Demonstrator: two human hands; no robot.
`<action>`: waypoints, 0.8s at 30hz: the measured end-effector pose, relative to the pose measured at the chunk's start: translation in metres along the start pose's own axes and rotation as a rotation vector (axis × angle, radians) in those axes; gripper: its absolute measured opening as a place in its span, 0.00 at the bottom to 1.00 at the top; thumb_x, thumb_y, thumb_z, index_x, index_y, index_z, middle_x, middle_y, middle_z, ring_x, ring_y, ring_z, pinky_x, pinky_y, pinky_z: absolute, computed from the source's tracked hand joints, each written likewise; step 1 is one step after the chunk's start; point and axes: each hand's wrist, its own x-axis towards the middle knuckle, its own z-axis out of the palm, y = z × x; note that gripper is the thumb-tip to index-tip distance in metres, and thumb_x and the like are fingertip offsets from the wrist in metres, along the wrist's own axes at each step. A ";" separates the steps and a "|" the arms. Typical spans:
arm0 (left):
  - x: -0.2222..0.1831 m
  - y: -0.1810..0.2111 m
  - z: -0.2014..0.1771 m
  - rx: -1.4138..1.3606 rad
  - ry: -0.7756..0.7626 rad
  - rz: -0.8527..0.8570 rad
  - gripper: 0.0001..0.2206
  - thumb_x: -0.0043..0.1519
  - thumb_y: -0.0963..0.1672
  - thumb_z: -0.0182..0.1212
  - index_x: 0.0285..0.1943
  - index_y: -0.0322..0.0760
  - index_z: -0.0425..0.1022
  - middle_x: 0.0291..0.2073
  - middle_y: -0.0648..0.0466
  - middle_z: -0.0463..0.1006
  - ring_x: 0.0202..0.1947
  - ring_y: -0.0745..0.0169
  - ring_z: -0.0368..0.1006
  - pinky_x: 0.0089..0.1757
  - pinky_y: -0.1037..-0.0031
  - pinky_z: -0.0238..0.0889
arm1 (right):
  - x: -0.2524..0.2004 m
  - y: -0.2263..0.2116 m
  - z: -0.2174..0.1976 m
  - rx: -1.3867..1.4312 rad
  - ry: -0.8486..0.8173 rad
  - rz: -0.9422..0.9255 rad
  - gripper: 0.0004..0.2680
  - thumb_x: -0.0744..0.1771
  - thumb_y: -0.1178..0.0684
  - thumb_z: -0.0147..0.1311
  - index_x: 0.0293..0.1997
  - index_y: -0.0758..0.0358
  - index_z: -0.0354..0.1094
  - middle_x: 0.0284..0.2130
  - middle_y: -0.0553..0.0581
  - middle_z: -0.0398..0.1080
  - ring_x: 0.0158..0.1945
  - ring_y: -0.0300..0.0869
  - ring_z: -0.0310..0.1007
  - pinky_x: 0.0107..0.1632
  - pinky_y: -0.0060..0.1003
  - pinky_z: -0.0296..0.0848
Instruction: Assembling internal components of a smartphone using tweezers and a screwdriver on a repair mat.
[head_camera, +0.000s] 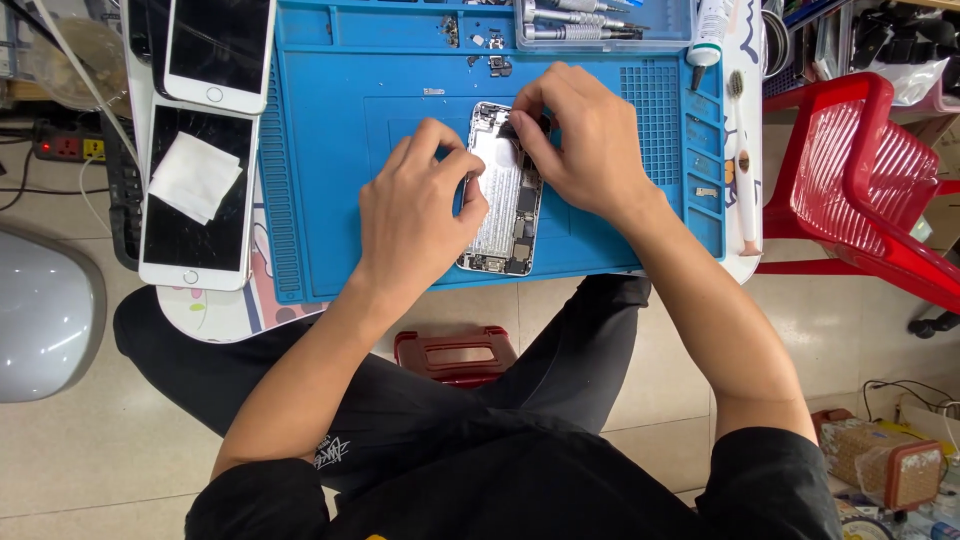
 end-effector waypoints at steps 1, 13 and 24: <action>0.000 -0.001 -0.001 -0.006 -0.014 -0.007 0.02 0.62 0.41 0.68 0.39 0.42 0.79 0.43 0.56 0.70 0.39 0.57 0.72 0.16 0.68 0.62 | 0.002 0.002 0.000 -0.002 -0.023 0.028 0.02 0.72 0.58 0.56 0.43 0.57 0.68 0.36 0.48 0.71 0.37 0.44 0.69 0.34 0.42 0.63; 0.002 0.001 0.003 0.158 -0.043 0.057 0.14 0.66 0.48 0.72 0.55 0.40 0.79 0.46 0.54 0.68 0.37 0.57 0.69 0.17 0.68 0.67 | 0.004 0.002 0.012 -0.045 0.083 0.040 0.06 0.71 0.56 0.64 0.37 0.54 0.69 0.29 0.45 0.70 0.30 0.39 0.68 0.29 0.37 0.59; 0.001 -0.002 0.005 0.162 -0.034 0.077 0.15 0.66 0.48 0.73 0.56 0.40 0.78 0.47 0.53 0.67 0.37 0.57 0.69 0.18 0.70 0.67 | 0.004 0.004 0.013 -0.023 0.109 0.021 0.07 0.70 0.57 0.66 0.35 0.55 0.70 0.28 0.45 0.71 0.29 0.37 0.67 0.30 0.35 0.59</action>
